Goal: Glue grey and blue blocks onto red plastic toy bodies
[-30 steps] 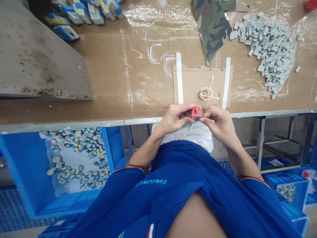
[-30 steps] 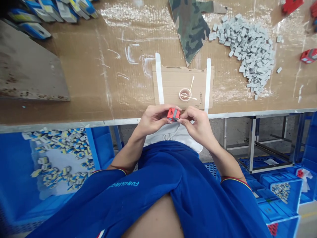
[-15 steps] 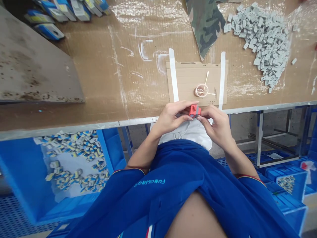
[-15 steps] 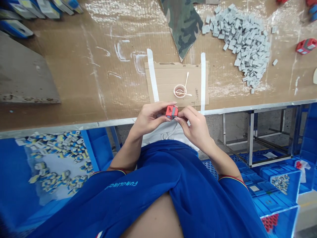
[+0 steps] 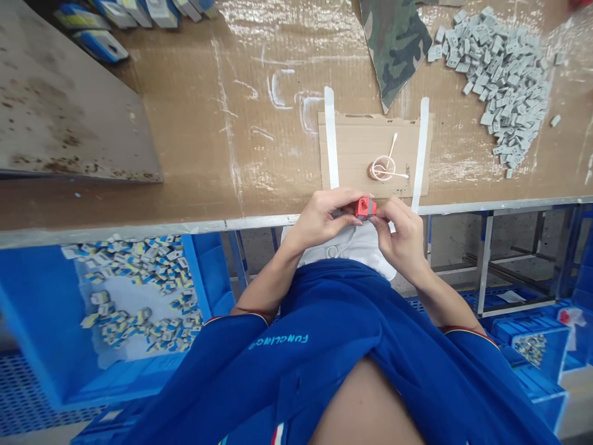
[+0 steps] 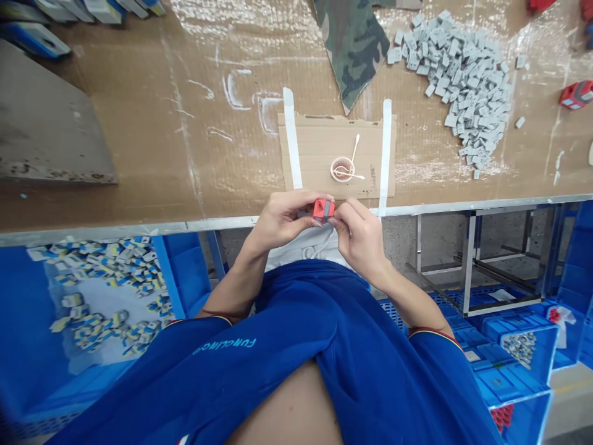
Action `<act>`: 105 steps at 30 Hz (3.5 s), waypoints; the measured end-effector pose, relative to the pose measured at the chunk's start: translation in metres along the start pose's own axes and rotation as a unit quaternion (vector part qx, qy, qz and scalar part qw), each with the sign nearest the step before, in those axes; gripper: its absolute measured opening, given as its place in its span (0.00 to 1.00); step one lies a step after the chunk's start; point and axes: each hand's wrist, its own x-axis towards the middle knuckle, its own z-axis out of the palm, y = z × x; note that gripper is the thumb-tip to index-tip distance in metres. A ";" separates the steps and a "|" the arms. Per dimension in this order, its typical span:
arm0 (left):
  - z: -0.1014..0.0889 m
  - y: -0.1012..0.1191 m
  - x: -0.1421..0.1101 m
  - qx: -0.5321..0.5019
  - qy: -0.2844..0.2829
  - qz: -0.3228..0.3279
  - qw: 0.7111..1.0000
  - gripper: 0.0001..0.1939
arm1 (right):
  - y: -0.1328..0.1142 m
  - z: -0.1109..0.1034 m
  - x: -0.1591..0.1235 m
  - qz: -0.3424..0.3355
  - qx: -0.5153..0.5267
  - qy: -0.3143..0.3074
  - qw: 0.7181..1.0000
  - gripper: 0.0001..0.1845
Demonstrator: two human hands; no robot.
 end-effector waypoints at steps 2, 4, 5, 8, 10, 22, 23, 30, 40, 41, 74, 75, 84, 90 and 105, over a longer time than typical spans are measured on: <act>0.002 0.000 -0.001 0.006 -0.005 -0.001 1.000 0.18 | 0.003 -0.005 -0.002 -0.008 -0.021 -0.014 1.000 0.12; 0.003 -0.001 -0.001 -0.009 -0.007 -0.009 1.000 0.20 | 0.006 -0.010 -0.003 -0.018 -0.029 -0.033 0.999 0.10; 0.004 -0.002 -0.002 -0.024 -0.008 -0.015 1.000 0.22 | 0.007 -0.013 -0.003 -0.022 -0.026 -0.042 0.999 0.09; 0.004 -0.004 -0.002 -0.075 -0.011 -0.037 0.996 0.24 | 0.007 -0.015 -0.003 -0.023 -0.005 -0.051 0.998 0.06; 0.003 -0.004 -0.002 -0.099 -0.011 -0.050 0.994 0.24 | 0.005 -0.015 -0.002 -0.020 0.005 -0.041 0.999 0.06; 0.001 -0.003 -0.001 -0.071 0.011 -0.061 0.996 0.20 | 0.004 -0.005 0.012 0.031 0.033 -0.062 0.997 0.11; 0.001 -0.004 -0.001 -0.066 0.016 -0.058 0.996 0.21 | 0.005 -0.004 0.013 0.030 0.037 -0.064 0.997 0.11; 0.001 -0.002 -0.001 -0.082 -0.004 -0.061 0.995 0.19 | 0.013 -0.011 0.012 -0.002 0.065 -0.087 0.994 0.08; -0.003 0.000 0.001 -0.100 -0.026 -0.068 0.992 0.21 | 0.016 -0.005 0.006 -0.008 0.058 -0.060 0.996 0.09; -0.004 0.001 0.001 -0.092 -0.031 -0.068 0.993 0.20 | 0.017 -0.002 0.006 -0.008 0.065 -0.060 0.996 0.10; -0.002 -0.001 0.001 -0.125 -0.029 -0.061 0.990 0.28 | -0.013 -0.051 0.023 -0.087 -0.125 -0.057 0.987 0.03; -0.002 -0.001 0.001 -0.133 -0.031 -0.070 0.988 0.28 | -0.005 -0.051 0.021 -0.052 -0.087 -0.002 0.995 0.04; 0.000 -0.001 0.000 -0.189 0.006 -0.081 0.979 0.24 | 0.031 -0.025 0.044 -0.026 0.001 0.085 0.996 0.06; 0.001 -0.003 -0.002 -0.189 0.020 -0.085 0.978 0.25 | 0.026 -0.026 0.067 -0.089 -0.022 0.120 0.989 0.06; 0.002 -0.004 -0.001 -0.143 0.022 -0.094 0.985 0.26 | 0.051 -0.011 0.051 0.091 0.192 0.196 0.957 0.17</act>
